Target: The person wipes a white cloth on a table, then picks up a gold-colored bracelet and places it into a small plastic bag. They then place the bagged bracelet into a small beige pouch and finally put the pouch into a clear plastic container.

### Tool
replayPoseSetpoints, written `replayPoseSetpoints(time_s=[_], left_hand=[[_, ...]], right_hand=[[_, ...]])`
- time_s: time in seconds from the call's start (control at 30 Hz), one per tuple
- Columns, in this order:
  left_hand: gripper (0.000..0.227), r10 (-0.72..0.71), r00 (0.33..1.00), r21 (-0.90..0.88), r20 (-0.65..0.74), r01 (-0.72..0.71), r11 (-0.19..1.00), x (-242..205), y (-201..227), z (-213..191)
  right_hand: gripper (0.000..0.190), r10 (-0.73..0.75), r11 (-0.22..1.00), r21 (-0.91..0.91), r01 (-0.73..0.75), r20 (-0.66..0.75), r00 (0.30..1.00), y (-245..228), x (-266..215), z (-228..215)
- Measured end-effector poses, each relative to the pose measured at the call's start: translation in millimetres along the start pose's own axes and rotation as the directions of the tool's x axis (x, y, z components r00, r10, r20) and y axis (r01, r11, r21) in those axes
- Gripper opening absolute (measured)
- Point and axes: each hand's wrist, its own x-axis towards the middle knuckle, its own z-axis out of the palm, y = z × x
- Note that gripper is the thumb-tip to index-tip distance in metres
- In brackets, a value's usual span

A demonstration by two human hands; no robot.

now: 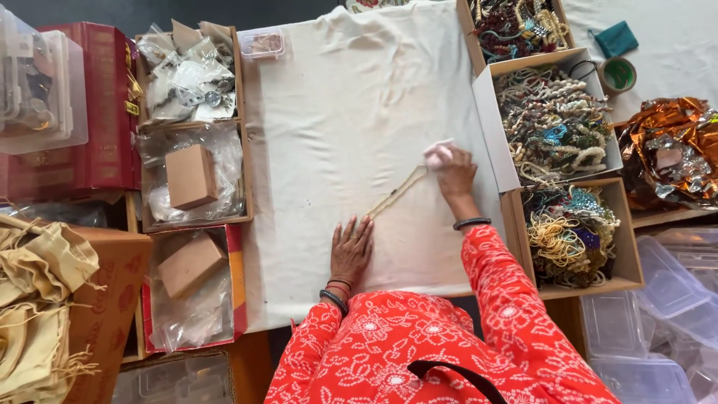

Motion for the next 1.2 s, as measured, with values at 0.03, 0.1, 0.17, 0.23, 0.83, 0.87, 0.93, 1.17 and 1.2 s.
replayPoseSetpoints(time_s=[0.03,0.1,0.17,0.23,0.83,0.87,0.93,1.17,1.2], left_hand=[[0.053,-0.003,1.0,-0.001,0.006,0.003,1.0,0.3,-0.6,-2.0],[0.053,-0.01,1.0,-0.01,0.011,0.01,1.0,2.3,0.3,-1.0],[0.053,-0.014,1.0,-0.012,0.023,0.014,1.0,-0.3,0.9,1.5],[0.05,-0.022,0.999,0.004,0.044,0.021,1.0,-3.6,-2.3,13.1],[0.028,-0.261,0.959,-0.165,-0.113,0.241,0.956,42.0,-11.4,-16.9],[0.022,-0.207,0.974,-0.247,-0.089,0.18,0.952,53.0,-11.0,-10.5],[0.024,-0.115,0.993,-0.23,-0.015,0.109,0.967,76.7,8.8,-6.0],[0.013,-0.042,0.995,0.082,0.094,0.034,0.996,113.6,16.0,66.0],[0.013,-0.039,0.995,0.087,0.094,0.03,0.996,119.5,16.8,63.9]], right_hand=[[0.034,0.011,1.0,-0.006,-0.011,-0.071,0.997,-2.2,0.6,-0.3],[0.035,0.016,1.0,-0.018,-0.019,-0.137,0.99,-15.1,-13.8,11.6],[0.016,0.028,0.992,0.117,-0.046,0.152,0.988,-41.1,-49.7,37.5],[0.027,-0.162,0.972,0.188,0.142,0.099,0.982,-80.7,-66.1,3.3],[0.056,0.081,0.996,0.032,-0.081,-0.009,0.997,2.8,-125.8,-25.8],[0.055,0.054,0.998,-0.009,-0.055,-0.079,0.995,-0.5,-131.1,-26.2],[0.056,0.09,0.996,0.0,-0.09,-0.097,0.991,-4.7,-125.6,-22.7],[0.057,0.121,0.993,0.001,-0.122,-0.121,0.985,-3.1,-121.9,-19.6],[0.057,0.125,0.992,0.005,-0.125,-0.124,0.984,-3.2,-122.7,-19.8]])
